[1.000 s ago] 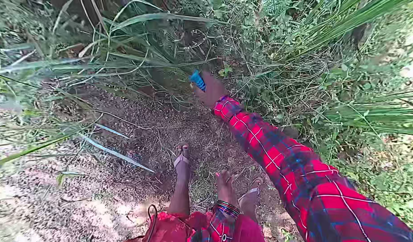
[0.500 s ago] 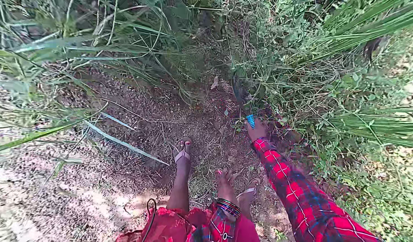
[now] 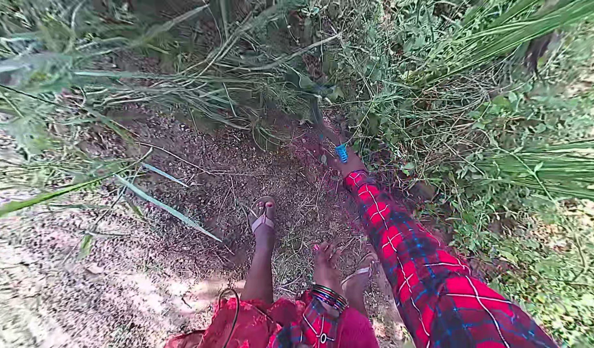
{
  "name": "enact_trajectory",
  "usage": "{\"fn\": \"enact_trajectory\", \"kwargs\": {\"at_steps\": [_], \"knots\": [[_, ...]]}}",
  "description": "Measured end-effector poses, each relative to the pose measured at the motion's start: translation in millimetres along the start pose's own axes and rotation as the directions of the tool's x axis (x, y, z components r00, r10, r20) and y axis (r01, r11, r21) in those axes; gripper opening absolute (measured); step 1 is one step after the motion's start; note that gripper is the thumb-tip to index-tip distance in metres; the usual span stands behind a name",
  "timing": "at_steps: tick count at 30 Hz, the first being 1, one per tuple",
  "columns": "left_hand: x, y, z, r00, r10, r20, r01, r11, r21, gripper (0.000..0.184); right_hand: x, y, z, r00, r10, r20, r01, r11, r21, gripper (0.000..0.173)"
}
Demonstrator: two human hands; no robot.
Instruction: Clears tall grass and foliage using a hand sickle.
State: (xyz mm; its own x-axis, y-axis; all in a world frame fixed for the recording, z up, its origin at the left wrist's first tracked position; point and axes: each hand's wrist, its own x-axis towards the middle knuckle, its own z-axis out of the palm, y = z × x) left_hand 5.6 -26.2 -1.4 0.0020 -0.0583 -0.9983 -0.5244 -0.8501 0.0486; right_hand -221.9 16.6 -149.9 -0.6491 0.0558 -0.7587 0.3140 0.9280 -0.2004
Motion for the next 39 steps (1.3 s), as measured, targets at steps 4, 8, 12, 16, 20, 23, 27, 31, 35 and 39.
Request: {"fn": "enact_trajectory", "kwargs": {"at_steps": [4,8,12,16,20,23,27,31,35,39], "knots": [[-1,5,-2,1.000,0.000,-0.010,0.000,1.000,-0.023,0.051,-64,129,8,0.894,0.447,-0.039,-0.448,0.893,-0.040,0.057],[-5,9,-4,0.996,-0.086,0.008,0.086,0.995,0.045,0.056,-111,142,16,0.938,0.347,-0.023,-0.348,0.936,-0.059,0.059],[-4,5,0,0.997,-0.075,0.008,0.074,0.996,0.058,0.056,-92,46,25,1.000,0.008,0.000,-0.008,0.999,0.045,0.052],[-1,-7,2,0.999,-0.018,0.030,0.016,0.997,0.072,0.057,-74,-97,-6,0.886,-0.462,-0.048,0.464,0.874,0.145,0.045],[4,-16,-1,1.000,-0.003,0.030,0.000,0.995,0.102,0.058,-55,-177,-48,0.489,-0.849,-0.199,0.868,0.496,0.014,0.047],[5,-17,-3,1.000,0.006,0.007,-0.007,0.998,0.068,0.056,-20,-132,-75,0.598,-0.794,-0.103,0.784,0.607,-0.131,0.048],[-1,-11,6,1.000,-0.018,-0.018,0.018,0.999,0.027,0.052,-2,75,-59,0.990,0.124,-0.067,-0.132,0.981,-0.139,0.060],[-5,-2,1,0.999,-0.049,0.004,0.049,0.996,0.070,0.054,-73,175,-31,0.893,0.450,-0.012,-0.449,0.888,-0.097,0.059],[-4,0,4,0.997,-0.076,0.007,0.075,0.995,0.059,0.056,-110,150,1,0.916,0.401,-0.023,-0.397,0.912,0.105,0.056],[-2,-4,6,0.999,-0.039,0.013,0.038,0.997,0.064,0.057,-95,53,12,0.993,0.115,-0.016,-0.111,0.983,0.144,0.054]]}}
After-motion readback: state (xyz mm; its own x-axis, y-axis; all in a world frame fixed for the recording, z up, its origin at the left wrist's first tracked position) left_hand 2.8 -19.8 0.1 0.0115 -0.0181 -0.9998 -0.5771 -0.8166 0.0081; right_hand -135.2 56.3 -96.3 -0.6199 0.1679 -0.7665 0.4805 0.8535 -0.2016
